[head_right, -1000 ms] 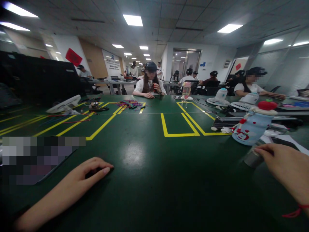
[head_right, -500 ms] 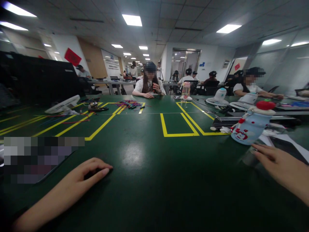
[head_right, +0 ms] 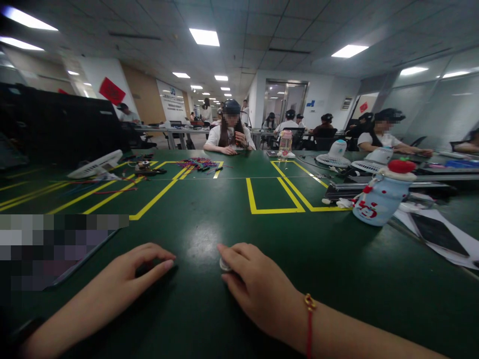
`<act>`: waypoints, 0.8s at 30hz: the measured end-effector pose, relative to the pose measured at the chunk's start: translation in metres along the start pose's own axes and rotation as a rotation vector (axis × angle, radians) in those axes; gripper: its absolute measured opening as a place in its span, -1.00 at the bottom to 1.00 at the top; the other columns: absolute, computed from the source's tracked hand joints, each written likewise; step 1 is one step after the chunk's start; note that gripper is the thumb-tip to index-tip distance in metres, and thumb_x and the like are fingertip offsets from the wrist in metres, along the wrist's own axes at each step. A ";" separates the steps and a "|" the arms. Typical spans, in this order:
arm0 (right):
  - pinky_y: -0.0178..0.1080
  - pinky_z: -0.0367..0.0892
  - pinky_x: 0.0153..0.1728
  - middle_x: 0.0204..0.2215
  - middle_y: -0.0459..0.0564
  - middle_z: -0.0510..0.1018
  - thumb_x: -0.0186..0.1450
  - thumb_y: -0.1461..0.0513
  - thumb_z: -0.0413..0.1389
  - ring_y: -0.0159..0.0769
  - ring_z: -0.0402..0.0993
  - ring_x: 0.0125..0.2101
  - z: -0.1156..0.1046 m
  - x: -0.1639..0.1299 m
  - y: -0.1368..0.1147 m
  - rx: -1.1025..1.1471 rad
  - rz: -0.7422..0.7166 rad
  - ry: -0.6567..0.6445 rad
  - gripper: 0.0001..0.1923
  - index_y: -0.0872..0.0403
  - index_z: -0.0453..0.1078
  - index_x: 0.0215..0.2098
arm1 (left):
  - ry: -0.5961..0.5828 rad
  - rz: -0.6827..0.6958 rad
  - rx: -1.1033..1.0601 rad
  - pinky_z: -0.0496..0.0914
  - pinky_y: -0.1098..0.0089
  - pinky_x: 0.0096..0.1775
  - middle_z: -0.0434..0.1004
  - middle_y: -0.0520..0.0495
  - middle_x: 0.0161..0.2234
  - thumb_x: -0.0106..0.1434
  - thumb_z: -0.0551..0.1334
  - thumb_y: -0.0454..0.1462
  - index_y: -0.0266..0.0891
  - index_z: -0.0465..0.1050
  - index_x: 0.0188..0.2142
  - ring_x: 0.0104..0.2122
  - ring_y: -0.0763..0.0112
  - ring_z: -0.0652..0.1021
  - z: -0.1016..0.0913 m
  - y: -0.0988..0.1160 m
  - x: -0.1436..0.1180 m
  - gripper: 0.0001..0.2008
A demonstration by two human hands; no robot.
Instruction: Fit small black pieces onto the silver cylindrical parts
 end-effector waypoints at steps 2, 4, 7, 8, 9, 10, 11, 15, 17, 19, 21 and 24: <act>-0.26 0.30 0.00 0.03 -0.06 0.31 0.32 0.24 -0.04 -0.41 0.29 -0.04 0.013 0.006 -0.005 0.058 -0.020 0.030 -0.47 -0.13 0.04 0.25 | 0.031 0.062 -0.022 0.36 0.25 -0.09 0.52 -0.01 -0.18 0.28 0.13 -0.06 -0.05 0.51 -0.21 -0.17 0.24 0.50 0.001 0.014 -0.001 -0.76; -0.23 0.29 0.00 0.02 -0.05 0.31 0.29 0.24 0.01 -0.39 0.28 -0.06 0.021 0.005 0.001 0.126 0.014 0.086 -0.36 -0.12 -0.08 0.29 | 0.043 0.136 -0.063 0.36 0.28 -0.11 0.53 0.00 -0.18 0.29 0.13 -0.11 -0.04 0.49 -0.18 -0.17 0.26 0.49 0.006 0.036 0.000 -0.79; -0.21 0.32 -0.08 -0.01 -0.03 0.34 0.23 0.21 0.11 -0.38 0.31 -0.15 0.026 0.002 0.013 0.228 0.110 0.118 -0.21 -0.08 -0.21 0.30 | 0.032 0.244 -0.143 0.38 0.32 -0.17 0.52 0.02 -0.19 0.29 0.15 -0.19 -0.02 0.48 -0.12 -0.22 0.32 0.49 0.018 0.074 0.008 -0.80; -0.22 0.33 -0.12 -0.01 -0.04 0.34 0.22 0.20 0.13 -0.39 0.32 -0.19 0.026 0.001 0.015 0.249 0.136 0.109 -0.22 -0.08 -0.18 0.29 | 0.019 0.273 -0.162 0.37 0.33 -0.19 0.52 0.02 -0.21 0.29 0.16 -0.22 -0.02 0.50 -0.14 -0.24 0.33 0.49 0.021 0.086 0.012 -0.81; -0.24 0.34 -0.16 -0.01 -0.04 0.34 0.21 0.19 0.14 -0.40 0.32 -0.22 0.025 0.000 0.016 0.261 0.152 0.094 -0.25 -0.08 -0.13 0.27 | 0.024 0.291 -0.185 0.37 0.34 -0.20 0.52 0.02 -0.24 0.28 0.16 -0.24 -0.04 0.52 -0.19 -0.26 0.35 0.49 0.023 0.094 0.015 -0.83; -0.25 0.34 -0.18 0.00 -0.04 0.34 0.21 0.18 0.14 -0.41 0.32 -0.24 0.024 0.000 0.016 0.265 0.162 0.077 -0.29 -0.08 -0.07 0.24 | 0.037 0.293 -0.215 0.37 0.35 -0.21 0.52 0.02 -0.28 0.28 0.17 -0.26 -0.06 0.55 -0.24 -0.27 0.36 0.49 0.024 0.100 0.019 -0.84; -0.26 0.34 -0.20 -0.01 -0.05 0.34 0.21 0.17 0.14 -0.42 0.32 -0.25 0.022 0.000 0.015 0.265 0.166 0.070 -0.35 -0.08 0.00 0.21 | 0.054 0.286 -0.246 0.36 0.36 -0.22 0.52 0.02 -0.30 0.29 0.17 -0.26 -0.07 0.56 -0.28 -0.28 0.37 0.49 0.023 0.102 0.022 -0.83; -0.29 0.32 -0.16 -0.09 -0.09 0.38 0.20 0.22 0.12 -0.43 0.32 -0.23 0.016 -0.002 0.012 0.237 0.125 0.092 -0.51 -0.08 0.17 0.09 | 0.061 0.218 -0.311 0.37 0.35 -0.18 0.53 0.02 -0.28 0.28 0.20 -0.21 -0.04 0.58 -0.25 -0.25 0.36 0.51 0.022 0.084 0.027 -0.84; -0.28 0.31 -0.13 -0.12 -0.09 0.39 0.19 0.25 0.11 -0.43 0.33 -0.21 0.015 -0.003 0.012 0.226 0.091 0.117 -0.53 -0.06 0.19 0.06 | 0.000 0.208 -0.252 0.36 0.29 -0.10 0.54 0.02 -0.18 0.26 0.23 -0.20 0.03 0.59 -0.20 -0.17 0.33 0.50 0.028 0.070 0.025 -0.83; -0.28 0.30 -0.10 -0.11 -0.08 0.38 0.18 0.27 0.11 -0.42 0.33 -0.17 0.015 -0.002 0.012 0.212 0.051 0.129 -0.53 -0.05 0.19 0.06 | -0.057 0.220 -0.141 0.31 0.20 -0.03 0.52 0.04 -0.08 0.23 0.26 -0.21 0.11 0.58 -0.18 -0.09 0.26 0.46 0.038 0.062 0.023 -0.81; -0.27 0.29 -0.07 -0.08 -0.07 0.37 0.18 0.29 0.09 -0.40 0.32 -0.13 0.016 -0.002 0.010 0.189 0.011 0.140 -0.52 -0.04 0.19 0.07 | -0.080 0.242 -0.038 0.28 0.12 -0.01 0.50 0.06 -0.01 0.21 0.27 -0.21 0.18 0.56 -0.17 -0.04 0.20 0.44 0.048 0.059 0.021 -0.79; -0.27 0.29 -0.03 -0.05 -0.05 0.36 0.21 0.30 0.06 -0.40 0.31 -0.08 0.016 0.000 0.004 0.152 -0.034 0.132 -0.51 -0.03 0.16 0.10 | -0.099 0.256 0.001 0.29 0.08 0.00 0.48 0.05 0.03 0.21 0.26 -0.17 0.17 0.53 -0.10 -0.02 0.14 0.42 0.052 0.059 0.020 -0.75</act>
Point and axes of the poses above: each hand's wrist, its own x-axis towards the middle knuckle, its own z-axis out of the palm, y = z × x, the point moved 2 cm from there along x, towards the middle knuckle
